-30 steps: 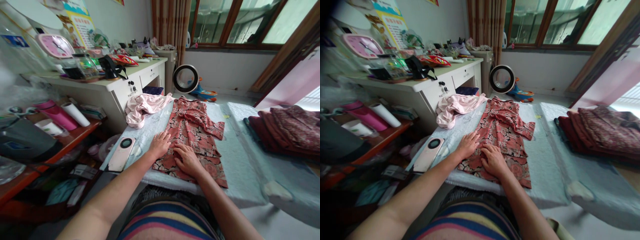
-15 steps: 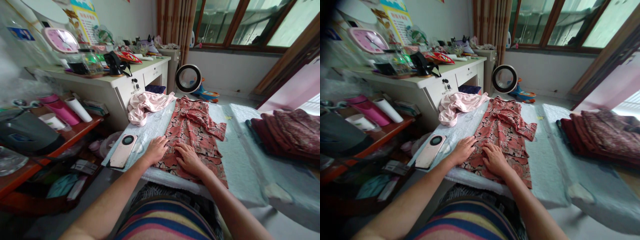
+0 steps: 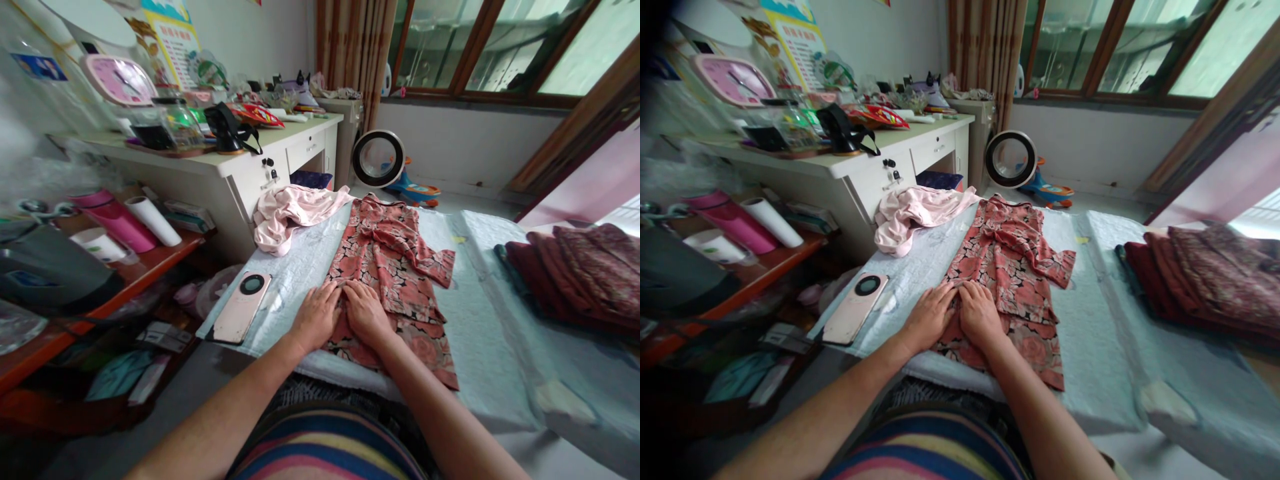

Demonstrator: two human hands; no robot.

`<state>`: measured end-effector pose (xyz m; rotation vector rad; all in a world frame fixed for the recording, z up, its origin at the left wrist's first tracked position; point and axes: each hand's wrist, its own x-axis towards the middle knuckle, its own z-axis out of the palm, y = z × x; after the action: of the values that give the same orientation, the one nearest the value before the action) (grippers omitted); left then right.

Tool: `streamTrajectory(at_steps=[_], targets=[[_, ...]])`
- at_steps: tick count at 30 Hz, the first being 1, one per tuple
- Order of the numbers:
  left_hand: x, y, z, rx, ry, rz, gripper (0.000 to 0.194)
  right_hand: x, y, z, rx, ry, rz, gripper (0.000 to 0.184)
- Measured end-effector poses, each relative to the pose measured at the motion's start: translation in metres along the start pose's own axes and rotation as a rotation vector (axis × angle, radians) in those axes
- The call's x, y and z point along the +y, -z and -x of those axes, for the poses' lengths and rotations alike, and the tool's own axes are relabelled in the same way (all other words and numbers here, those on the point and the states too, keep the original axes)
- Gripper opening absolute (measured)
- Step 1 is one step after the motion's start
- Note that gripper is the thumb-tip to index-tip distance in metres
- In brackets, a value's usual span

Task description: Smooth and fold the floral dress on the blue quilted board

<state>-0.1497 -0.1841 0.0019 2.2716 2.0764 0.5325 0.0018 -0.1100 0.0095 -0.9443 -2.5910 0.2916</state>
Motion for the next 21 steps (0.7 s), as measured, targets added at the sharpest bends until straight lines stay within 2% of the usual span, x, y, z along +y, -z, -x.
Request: streamTrajectory(at_steps=[8,12,16,21], targets=[[0.0,0.004,0.0,-0.01,0.006,-0.038,0.047,0.0,0.001,0.001,-0.014,-0.012,0.01,0.042],[-0.006,0.008,0.002,-0.009,-0.025,-0.046,0.045,0.0,0.0,0.001,-0.008,-0.018,-0.001,0.042],[-0.013,0.01,0.004,-0.015,0.009,-0.062,0.043,0.0,0.0,0.002,-0.004,-0.011,0.002,0.04],[-0.016,0.014,-0.019,0.018,0.014,-0.085,0.045,-0.001,0.002,0.001,-0.001,-0.015,0.002,0.039]])
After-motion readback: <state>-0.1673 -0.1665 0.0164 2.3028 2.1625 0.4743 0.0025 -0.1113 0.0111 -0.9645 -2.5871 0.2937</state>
